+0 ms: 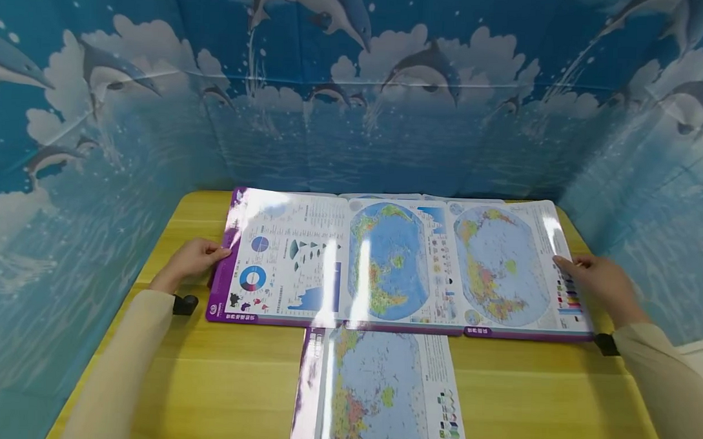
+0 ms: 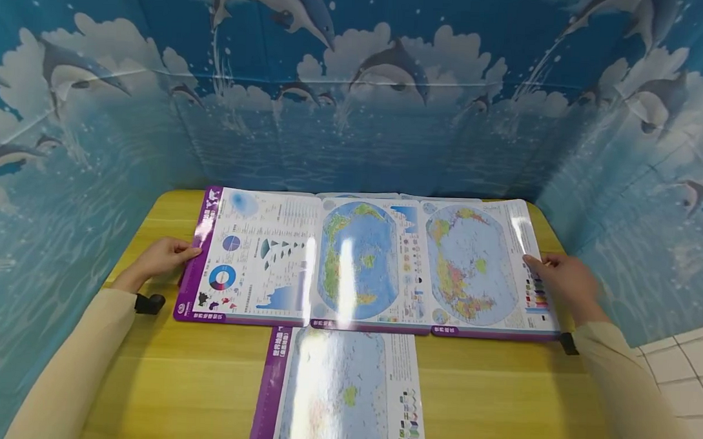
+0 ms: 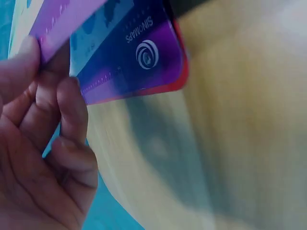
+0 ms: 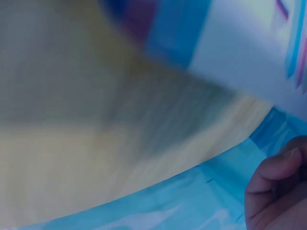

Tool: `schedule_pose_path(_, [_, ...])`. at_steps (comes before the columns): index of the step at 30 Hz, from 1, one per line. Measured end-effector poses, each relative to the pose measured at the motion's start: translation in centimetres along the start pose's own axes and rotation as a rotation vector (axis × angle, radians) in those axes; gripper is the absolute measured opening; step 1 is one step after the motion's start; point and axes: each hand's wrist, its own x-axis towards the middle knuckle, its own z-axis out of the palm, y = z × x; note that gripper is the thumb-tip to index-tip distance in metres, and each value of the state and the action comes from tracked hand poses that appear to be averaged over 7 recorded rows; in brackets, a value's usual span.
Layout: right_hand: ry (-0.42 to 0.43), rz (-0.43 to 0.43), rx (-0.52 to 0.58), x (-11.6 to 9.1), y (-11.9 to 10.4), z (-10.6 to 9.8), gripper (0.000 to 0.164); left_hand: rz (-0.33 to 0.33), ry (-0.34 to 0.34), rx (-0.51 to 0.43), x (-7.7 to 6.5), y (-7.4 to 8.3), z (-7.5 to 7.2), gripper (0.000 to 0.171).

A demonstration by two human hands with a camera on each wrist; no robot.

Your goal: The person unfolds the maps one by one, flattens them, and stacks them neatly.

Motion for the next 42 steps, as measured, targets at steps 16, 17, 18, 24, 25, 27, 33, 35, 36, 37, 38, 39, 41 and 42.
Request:
schedule_pose_path(16, [0.175, 0.068, -0.147, 5.5, -4.2, 2.1, 0.050, -0.111, 0.148, 0.357, 4.4, 1.4, 0.3, 0.042])
schedule_pose_path(17, [0.192, 0.079, -0.157, 5.7, -4.5, 2.3, 0.050, -0.105, 0.165, 0.381, 4.7, 1.4, 0.5, 0.040])
schedule_pose_path(18, [0.204, 0.087, -0.171, 6.0, -4.7, 2.5, 0.049, -0.104, 0.181, 0.402, 5.0, 1.4, 0.7, 0.038])
schedule_pose_path(24, [0.179, 0.183, -0.230, 7.4, -5.0, 4.3, 0.049, -0.148, 0.247, 0.469, 6.0, 1.5, 1.6, 0.037])
schedule_pose_path(25, [0.170, 0.200, -0.236, 7.6, -5.0, 4.6, 0.051, -0.158, 0.256, 0.478, 6.1, 1.6, 1.7, 0.038])
schedule_pose_path(27, [0.148, 0.240, -0.254, 8.0, -4.9, 5.0, 0.053, -0.175, 0.265, 0.505, 6.3, 1.8, 1.7, 0.039])
schedule_pose_path(33, [0.104, 0.306, -0.287, 8.5, -4.9, 5.6, 0.056, -0.194, 0.280, 0.586, 6.6, 2.1, 2.0, 0.043])
schedule_pose_path(35, [0.098, 0.310, -0.294, 8.6, -4.9, 5.7, 0.057, -0.202, 0.290, 0.604, 6.7, 2.2, 2.0, 0.043])
schedule_pose_path(36, [0.098, 0.306, -0.297, 8.6, -4.9, 5.7, 0.056, -0.206, 0.296, 0.612, 6.7, 2.2, 2.0, 0.043])
schedule_pose_path(37, [0.099, 0.296, -0.309, 8.6, -4.8, 5.7, 0.056, -0.205, 0.301, 0.615, 6.7, 2.2, 2.0, 0.044])
schedule_pose_path(38, [0.098, 0.286, -0.319, 8.5, -4.9, 5.7, 0.056, -0.207, 0.305, 0.614, 6.7, 2.2, 2.0, 0.044])
schedule_pose_path(39, [0.099, 0.278, -0.324, 8.5, -4.9, 5.7, 0.056, -0.209, 0.311, 0.617, 6.7, 2.3, 2.1, 0.044])
schedule_pose_path(41, [0.110, 0.259, -0.332, 8.4, -4.8, 5.8, 0.056, -0.203, 0.323, 0.618, 6.7, 2.4, 2.3, 0.044])
schedule_pose_path(42, [0.110, 0.243, -0.336, 8.3, -4.8, 5.9, 0.056, -0.196, 0.333, 0.619, 6.7, 2.5, 2.4, 0.044])
